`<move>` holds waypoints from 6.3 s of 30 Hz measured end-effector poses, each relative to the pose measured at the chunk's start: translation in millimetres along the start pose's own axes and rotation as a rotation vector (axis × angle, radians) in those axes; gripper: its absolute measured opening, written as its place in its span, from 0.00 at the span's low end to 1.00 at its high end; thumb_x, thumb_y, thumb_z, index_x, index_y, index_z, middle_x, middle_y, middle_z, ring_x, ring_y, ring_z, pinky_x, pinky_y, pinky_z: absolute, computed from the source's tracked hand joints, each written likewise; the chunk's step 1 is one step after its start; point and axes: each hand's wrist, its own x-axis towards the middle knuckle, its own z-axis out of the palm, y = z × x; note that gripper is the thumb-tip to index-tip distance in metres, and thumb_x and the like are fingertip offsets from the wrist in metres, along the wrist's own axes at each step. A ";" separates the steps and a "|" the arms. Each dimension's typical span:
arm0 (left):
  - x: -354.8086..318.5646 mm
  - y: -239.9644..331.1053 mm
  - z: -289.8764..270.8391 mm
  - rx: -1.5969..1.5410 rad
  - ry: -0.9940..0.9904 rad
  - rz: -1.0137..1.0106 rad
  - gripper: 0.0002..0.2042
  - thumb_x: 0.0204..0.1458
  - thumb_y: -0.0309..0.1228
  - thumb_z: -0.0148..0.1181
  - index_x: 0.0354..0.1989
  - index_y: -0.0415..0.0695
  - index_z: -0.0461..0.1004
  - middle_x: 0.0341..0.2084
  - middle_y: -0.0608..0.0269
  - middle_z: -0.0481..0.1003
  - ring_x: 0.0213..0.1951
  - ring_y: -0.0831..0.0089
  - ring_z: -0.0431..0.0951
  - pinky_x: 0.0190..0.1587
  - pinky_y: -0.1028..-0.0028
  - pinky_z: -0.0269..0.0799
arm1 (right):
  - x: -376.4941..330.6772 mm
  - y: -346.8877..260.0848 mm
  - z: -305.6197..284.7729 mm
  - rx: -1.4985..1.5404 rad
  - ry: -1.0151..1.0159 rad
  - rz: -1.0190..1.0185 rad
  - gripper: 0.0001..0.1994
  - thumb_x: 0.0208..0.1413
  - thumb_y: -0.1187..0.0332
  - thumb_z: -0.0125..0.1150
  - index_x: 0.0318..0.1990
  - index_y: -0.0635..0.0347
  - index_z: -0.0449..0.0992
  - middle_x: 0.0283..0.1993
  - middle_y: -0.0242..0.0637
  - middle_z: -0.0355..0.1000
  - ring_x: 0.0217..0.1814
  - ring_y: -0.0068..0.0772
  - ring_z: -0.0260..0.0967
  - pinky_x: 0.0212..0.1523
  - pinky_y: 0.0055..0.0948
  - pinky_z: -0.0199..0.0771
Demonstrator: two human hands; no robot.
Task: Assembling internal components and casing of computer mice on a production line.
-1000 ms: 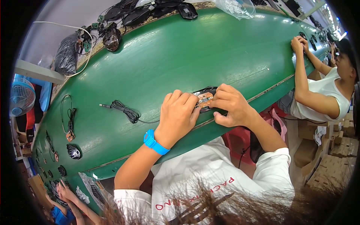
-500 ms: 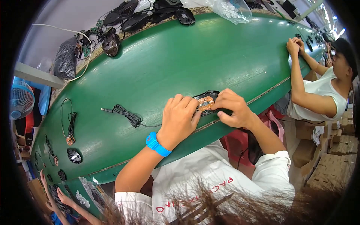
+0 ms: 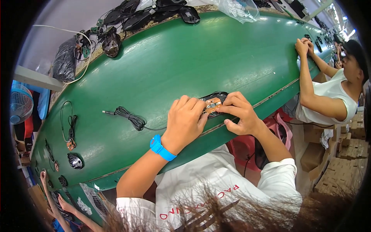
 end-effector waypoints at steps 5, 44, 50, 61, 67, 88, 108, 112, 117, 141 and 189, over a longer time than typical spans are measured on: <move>1.8 -0.8 2.1 -0.015 0.006 -0.013 0.12 0.44 0.27 0.71 0.37 0.44 0.77 0.30 0.62 0.75 0.37 0.61 0.73 0.39 0.62 0.69 | -0.4 7.2 -1.8 0.007 -0.024 -0.003 0.19 0.35 0.71 0.64 0.41 0.62 0.83 0.41 0.41 0.72 0.49 0.47 0.67 0.51 0.42 0.72; -123.2 -4.2 -131.5 0.105 0.202 -0.261 0.16 0.48 0.21 0.65 0.48 0.38 0.77 0.48 0.51 0.78 0.54 0.48 0.75 0.60 0.54 0.68 | 42.0 24.2 -48.4 -0.213 -0.069 0.087 0.37 0.45 0.69 0.67 0.69 0.56 0.67 0.69 0.47 0.63 0.73 0.54 0.57 0.73 0.49 0.56; -195.1 -3.9 -121.2 0.379 0.307 -0.556 0.16 0.47 0.22 0.64 0.46 0.37 0.77 0.50 0.49 0.76 0.56 0.47 0.72 0.60 0.52 0.66 | 64.1 83.1 -67.2 -0.347 0.035 0.127 0.34 0.48 0.71 0.64 0.67 0.56 0.69 0.66 0.48 0.66 0.70 0.53 0.60 0.72 0.47 0.60; -195.0 2.0 -102.5 0.524 0.301 -0.580 0.17 0.45 0.22 0.62 0.46 0.38 0.77 0.46 0.49 0.76 0.52 0.46 0.74 0.59 0.52 0.67 | 170.7 271.1 -109.7 -0.869 0.547 0.063 0.16 0.53 0.72 0.57 0.50 0.63 0.77 0.49 0.52 0.74 0.56 0.55 0.69 0.58 0.48 0.70; -183.2 12.9 -105.3 0.567 0.367 -0.686 0.17 0.43 0.21 0.63 0.46 0.38 0.77 0.44 0.49 0.77 0.51 0.47 0.75 0.56 0.53 0.70 | 173.4 291.2 -104.5 -0.806 0.389 0.209 0.15 0.57 0.70 0.55 0.51 0.63 0.77 0.49 0.49 0.75 0.52 0.55 0.71 0.55 0.48 0.71; -247.7 -98.3 -247.5 0.428 0.819 -0.900 0.20 0.49 0.31 0.66 0.53 0.43 0.77 0.50 0.51 0.77 0.53 0.51 0.76 0.59 0.60 0.71 | 185.5 392.1 -131.5 -0.792 0.388 0.133 0.11 0.62 0.67 0.58 0.32 0.67 0.72 0.34 0.50 0.71 0.38 0.51 0.69 0.42 0.45 0.68; -249.8 -64.3 -192.4 0.523 0.640 -0.945 0.29 0.53 0.36 0.67 0.66 0.46 0.70 0.59 0.47 0.69 0.60 0.49 0.70 0.63 0.57 0.66 | 158.6 458.7 -133.2 -0.739 0.374 0.101 0.15 0.71 0.63 0.50 0.53 0.65 0.77 0.52 0.48 0.76 0.56 0.51 0.72 0.58 0.40 0.70; -244.3 -71.5 -191.7 0.555 0.567 -0.839 0.31 0.51 0.39 0.69 0.64 0.45 0.71 0.54 0.49 0.72 0.59 0.50 0.70 0.62 0.56 0.64 | 157.8 448.1 -142.0 -0.750 0.449 0.179 0.17 0.72 0.63 0.49 0.56 0.65 0.75 0.55 0.48 0.76 0.58 0.50 0.73 0.59 0.39 0.70; -246.6 -76.5 -192.8 0.567 0.560 -0.847 0.31 0.49 0.39 0.71 0.63 0.45 0.71 0.54 0.52 0.73 0.59 0.52 0.70 0.61 0.56 0.65 | 152.7 445.8 -144.2 -0.865 0.483 0.064 0.13 0.69 0.67 0.52 0.54 0.61 0.78 0.51 0.45 0.77 0.53 0.49 0.75 0.54 0.39 0.74; -199.2 -37.9 -148.7 0.284 0.474 -0.568 0.31 0.40 0.29 0.76 0.57 0.41 0.74 0.54 0.53 0.76 0.55 0.51 0.74 0.57 0.57 0.69 | 195.2 -130.8 154.8 0.227 -0.584 -0.305 0.06 0.55 0.72 0.70 0.39 0.61 0.81 0.37 0.44 0.78 0.35 0.46 0.78 0.36 0.38 0.77; -195.2 -28.0 -150.9 0.391 0.185 -0.442 0.26 0.46 0.38 0.73 0.57 0.48 0.78 0.66 0.49 0.65 0.63 0.45 0.66 0.61 0.50 0.65 | 126.3 -84.5 130.8 0.202 -0.071 -0.174 0.02 0.53 0.75 0.67 0.33 0.61 0.81 0.27 0.37 0.73 0.26 0.34 0.71 0.28 0.32 0.71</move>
